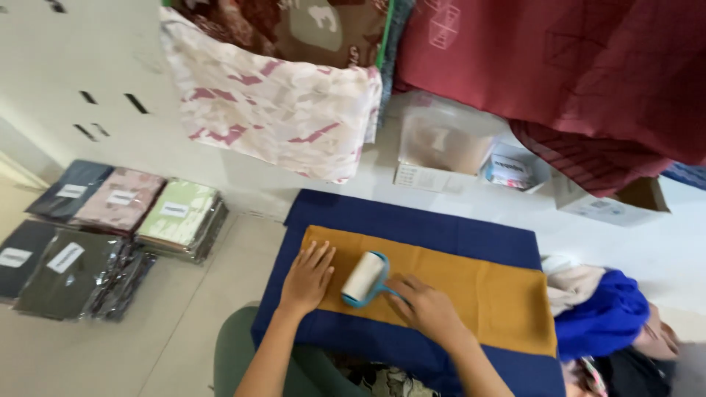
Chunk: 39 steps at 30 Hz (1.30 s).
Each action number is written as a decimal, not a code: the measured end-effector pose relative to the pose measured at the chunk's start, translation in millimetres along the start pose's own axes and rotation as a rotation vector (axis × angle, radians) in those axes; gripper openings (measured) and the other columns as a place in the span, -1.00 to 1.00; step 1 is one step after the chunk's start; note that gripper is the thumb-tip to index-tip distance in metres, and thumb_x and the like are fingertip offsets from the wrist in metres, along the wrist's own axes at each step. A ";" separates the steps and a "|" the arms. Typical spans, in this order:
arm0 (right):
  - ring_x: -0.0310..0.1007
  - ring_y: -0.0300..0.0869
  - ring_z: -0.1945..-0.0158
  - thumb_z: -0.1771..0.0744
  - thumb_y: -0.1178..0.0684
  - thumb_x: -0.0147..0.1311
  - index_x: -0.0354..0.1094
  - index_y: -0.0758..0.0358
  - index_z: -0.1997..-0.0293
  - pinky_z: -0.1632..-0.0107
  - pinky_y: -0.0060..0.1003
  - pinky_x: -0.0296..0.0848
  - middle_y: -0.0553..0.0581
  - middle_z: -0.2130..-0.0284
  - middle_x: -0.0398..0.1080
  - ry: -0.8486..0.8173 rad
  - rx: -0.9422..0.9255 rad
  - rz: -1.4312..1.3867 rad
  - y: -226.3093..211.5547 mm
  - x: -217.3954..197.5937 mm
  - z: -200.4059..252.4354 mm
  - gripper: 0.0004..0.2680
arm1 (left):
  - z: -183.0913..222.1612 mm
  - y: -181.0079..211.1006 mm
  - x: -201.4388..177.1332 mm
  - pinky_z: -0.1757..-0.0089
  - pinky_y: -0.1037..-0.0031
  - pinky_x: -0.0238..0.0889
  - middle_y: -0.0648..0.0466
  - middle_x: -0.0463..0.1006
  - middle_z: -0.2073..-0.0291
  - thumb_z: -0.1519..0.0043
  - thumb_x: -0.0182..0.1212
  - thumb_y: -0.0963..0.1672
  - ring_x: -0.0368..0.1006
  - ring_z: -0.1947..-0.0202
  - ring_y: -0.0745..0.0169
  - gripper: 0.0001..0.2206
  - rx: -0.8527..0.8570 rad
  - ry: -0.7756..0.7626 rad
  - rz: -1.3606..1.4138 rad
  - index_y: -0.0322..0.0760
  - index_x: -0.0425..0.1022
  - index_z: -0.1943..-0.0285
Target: Cleaning a garment with a lint roller, folding it, and packing it into a plastic bag
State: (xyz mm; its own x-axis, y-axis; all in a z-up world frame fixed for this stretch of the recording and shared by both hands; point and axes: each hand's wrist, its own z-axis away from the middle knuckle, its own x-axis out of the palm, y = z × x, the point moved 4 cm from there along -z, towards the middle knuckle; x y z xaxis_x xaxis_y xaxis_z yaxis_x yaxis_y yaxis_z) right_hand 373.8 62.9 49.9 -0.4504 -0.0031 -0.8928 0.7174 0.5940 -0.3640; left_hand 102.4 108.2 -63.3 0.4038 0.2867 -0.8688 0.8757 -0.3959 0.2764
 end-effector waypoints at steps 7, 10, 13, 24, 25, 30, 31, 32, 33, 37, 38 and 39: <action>0.60 0.15 0.02 -0.33 -0.09 0.19 0.58 -0.04 -0.07 -0.01 -0.05 0.56 0.15 0.13 0.60 -0.014 -0.099 -0.507 53.0 7.5 -42.7 -0.77 | -0.2 1.7 -6.9 -0.39 0.12 -0.21 0.16 0.21 -0.48 -0.47 -0.25 -0.01 -0.04 -0.53 0.00 -0.57 -0.107 -0.171 0.001 0.00 0.24 -0.52; 0.60 0.22 0.10 -0.26 0.03 0.31 0.62 -0.01 -0.04 0.02 0.06 0.53 0.22 0.20 0.63 -0.037 0.010 -0.501 97.5 -29.1 8.6 -0.75 | -3.9 6.8 -13.5 -0.30 0.01 0.02 0.02 0.31 -0.43 -0.39 -0.05 -0.03 0.13 -0.45 -0.15 -0.56 -0.032 -0.118 -0.023 -0.06 0.31 -0.48; 0.64 0.20 0.10 -0.22 0.04 0.35 0.66 0.00 0.01 0.03 0.04 0.54 0.21 0.19 0.67 -0.038 0.203 -0.442 157.5 -69.4 95.4 -0.74 | -5.9 10.2 -13.0 -0.27 0.01 0.10 -0.02 0.33 -0.42 -0.36 0.00 -0.05 0.18 -0.44 -0.17 -0.55 -0.014 -0.101 -0.054 -0.09 0.33 -0.47; 0.66 -0.17 0.04 -0.26 -0.12 0.18 0.45 -0.39 -0.22 0.05 -0.32 0.52 -0.06 0.02 0.59 0.066 0.760 0.140 189.4 -140.8 304.4 -0.63 | -11.7 -7.1 10.0 -0.37 0.13 -0.18 0.12 0.07 -0.54 -0.40 -0.28 0.12 -0.13 -0.56 0.04 -0.45 -0.125 -0.316 -0.021 -0.04 0.13 -0.55; 0.66 -0.17 0.04 -0.26 -0.12 0.18 0.45 -0.39 -0.22 0.05 -0.32 0.52 -0.06 0.02 0.59 0.080 0.766 0.145 171.0 -133.6 290.3 -0.63 | -15.8 -0.8 7.0 -0.37 0.13 -0.18 0.12 0.07 -0.54 -0.40 -0.28 0.12 -0.13 -0.56 0.04 -0.45 -0.111 -0.309 -0.020 -0.04 0.13 -0.55; 0.55 -0.05 0.00 -0.32 -0.22 0.03 0.25 -0.58 -0.29 0.03 0.11 0.45 -0.07 0.14 0.42 0.020 1.140 0.295 131.7 -81.2 228.8 -0.64 | -35.7 40.0 -18.3 -0.34 0.02 -0.09 0.08 0.15 -0.52 -0.38 -0.15 0.11 -0.08 -0.54 -0.12 -0.45 -0.071 -0.146 0.056 -0.04 0.17 -0.54; 0.55 -0.05 0.00 -0.32 -0.22 0.03 0.25 -0.58 -0.29 0.03 0.11 0.45 -0.07 0.14 0.42 0.028 1.149 0.293 133.6 -77.9 210.7 -0.64 | -32.8 36.9 -7.2 -0.34 0.02 -0.09 0.08 0.15 -0.52 -0.38 -0.15 0.11 -0.08 -0.54 -0.12 -0.45 -0.059 -0.147 0.057 -0.04 0.17 -0.54; 0.48 0.02 -0.12 -0.33 -0.17 -0.02 0.25 -0.47 -0.30 0.01 0.11 0.45 -0.05 -0.13 0.30 0.115 1.117 0.192 135.4 -75.0 191.2 -0.65 | -30.3 32.6 3.4 -0.33 0.02 -0.06 0.07 0.13 -0.53 -0.35 -0.15 0.14 -0.04 -0.53 -0.17 -0.41 -0.064 -0.129 -0.036 -0.01 0.15 -0.55; 0.40 0.09 -0.25 -0.35 -0.12 -0.07 0.25 -0.35 -0.32 -0.01 0.12 0.45 -0.03 -0.40 0.18 0.203 1.081 0.093 137.8 -72.9 171.6 -0.65 | -28.4 28.2 14.1 -0.32 0.02 -0.03 0.07 0.12 -0.53 -0.33 -0.15 0.18 0.00 -0.51 -0.22 -0.38 -0.069 -0.110 -0.127 0.02 0.13 -0.56; 0.48 0.09 0.09 -0.36 -0.09 -0.09 0.26 -0.25 -0.35 0.18 0.10 0.43 0.08 0.15 0.36 0.297 0.999 0.177 153.9 -68.7 125.6 -0.65 | -19.9 26.7 17.3 -0.37 0.10 -0.18 0.16 0.02 -0.57 -0.33 -0.27 0.22 -0.10 -0.55 -0.08 -0.34 -0.076 -0.147 -0.191 0.09 0.01 -0.60; 0.47 0.14 0.09 -0.37 -0.11 -0.10 0.26 -0.24 -0.33 0.18 0.14 0.41 0.11 0.16 0.37 0.309 1.002 0.114 154.5 -69.4 120.2 -0.66 | -21.5 24.8 18.8 -0.38 0.11 -0.24 0.19 -0.03 -0.58 -0.33 -0.32 0.23 -0.16 -0.56 -0.05 -0.34 -0.109 -0.194 -0.178 0.13 -0.04 -0.61; 0.46 0.19 0.09 -0.37 -0.13 -0.11 0.26 -0.23 -0.32 0.18 0.17 0.39 0.14 0.18 0.37 0.318 1.003 0.053 155.6 -70.2 114.9 -0.67 | -21.3 23.3 20.9 -0.39 0.12 -0.31 0.23 -0.09 -0.59 -0.33 -0.37 0.23 -0.23 -0.58 -0.02 -0.34 -0.146 -0.240 -0.165 0.16 -0.09 -0.62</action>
State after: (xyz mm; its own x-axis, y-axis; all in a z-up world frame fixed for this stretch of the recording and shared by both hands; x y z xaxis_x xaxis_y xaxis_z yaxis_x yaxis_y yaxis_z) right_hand 578.1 63.2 25.5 -0.4200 0.3008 -0.8562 0.7862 -0.3507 -0.5089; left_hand 137.0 123.5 -66.2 0.1948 0.1152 -0.9740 0.9598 -0.2269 0.1651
